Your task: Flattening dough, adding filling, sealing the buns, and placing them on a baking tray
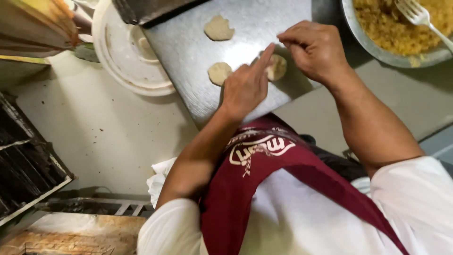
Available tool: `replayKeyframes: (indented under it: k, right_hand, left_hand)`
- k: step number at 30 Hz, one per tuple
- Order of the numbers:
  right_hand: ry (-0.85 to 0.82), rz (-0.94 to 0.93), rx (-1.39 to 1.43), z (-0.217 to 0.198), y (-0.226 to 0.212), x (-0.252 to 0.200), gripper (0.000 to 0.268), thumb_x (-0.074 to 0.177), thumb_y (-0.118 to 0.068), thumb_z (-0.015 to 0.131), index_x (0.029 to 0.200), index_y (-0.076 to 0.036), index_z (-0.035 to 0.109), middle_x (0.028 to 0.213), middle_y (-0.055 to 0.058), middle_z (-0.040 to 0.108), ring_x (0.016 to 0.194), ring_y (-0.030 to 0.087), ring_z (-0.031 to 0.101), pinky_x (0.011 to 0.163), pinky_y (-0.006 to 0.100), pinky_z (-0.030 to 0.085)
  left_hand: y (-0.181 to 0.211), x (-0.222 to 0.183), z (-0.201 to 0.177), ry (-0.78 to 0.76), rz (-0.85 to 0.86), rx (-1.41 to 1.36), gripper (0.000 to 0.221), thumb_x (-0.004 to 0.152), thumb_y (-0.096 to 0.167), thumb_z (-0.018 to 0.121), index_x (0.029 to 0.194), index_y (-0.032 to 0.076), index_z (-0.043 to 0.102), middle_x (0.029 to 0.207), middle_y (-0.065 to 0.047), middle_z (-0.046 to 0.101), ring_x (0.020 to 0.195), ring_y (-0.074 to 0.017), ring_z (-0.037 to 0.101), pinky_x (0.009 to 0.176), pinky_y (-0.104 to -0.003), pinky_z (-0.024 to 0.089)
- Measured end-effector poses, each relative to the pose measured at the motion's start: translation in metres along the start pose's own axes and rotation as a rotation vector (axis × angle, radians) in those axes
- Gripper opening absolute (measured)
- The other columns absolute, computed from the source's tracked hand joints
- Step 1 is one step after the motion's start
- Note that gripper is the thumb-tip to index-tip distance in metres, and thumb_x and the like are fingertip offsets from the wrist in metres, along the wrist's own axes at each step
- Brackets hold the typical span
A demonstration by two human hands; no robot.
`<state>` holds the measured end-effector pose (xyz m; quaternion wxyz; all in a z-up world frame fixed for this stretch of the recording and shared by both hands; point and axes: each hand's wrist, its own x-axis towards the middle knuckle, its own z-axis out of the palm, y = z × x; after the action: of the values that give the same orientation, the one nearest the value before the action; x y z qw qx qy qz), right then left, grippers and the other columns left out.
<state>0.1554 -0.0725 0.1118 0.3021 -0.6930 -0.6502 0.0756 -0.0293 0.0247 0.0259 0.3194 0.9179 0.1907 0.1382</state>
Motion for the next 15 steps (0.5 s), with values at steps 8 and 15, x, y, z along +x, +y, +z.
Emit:
replayKeyframes:
  k: [8,15]
  right_hand:
    - [0.315,-0.209,-0.134,0.113,0.005,0.031,0.014,0.1,-0.004,0.069,0.113,-0.006,0.072,0.098,0.012,0.065,0.075,0.03,0.061,0.061,0.041,0.045]
    - [0.146,0.908,0.943,0.038,0.0,0.046,0.016,0.093,-0.014,0.066,0.103,-0.006,0.076,0.101,0.013,0.078,0.095,0.024,0.079,0.095,0.03,0.066]
  left_hand:
    - [-0.005,-0.075,-0.082,0.288,0.226,-0.072,0.04,0.102,0.009,0.058,0.142,0.005,0.057,0.123,-0.006,0.077,0.079,-0.0238,0.07,0.078,-0.038,0.058]
    - [-0.022,-0.107,-0.1,0.31,0.123,-0.244,0.032,0.096,-0.001,0.06,0.127,0.003,0.064,0.118,-0.014,0.075,0.084,-0.0286,0.071,0.084,-0.039,0.057]
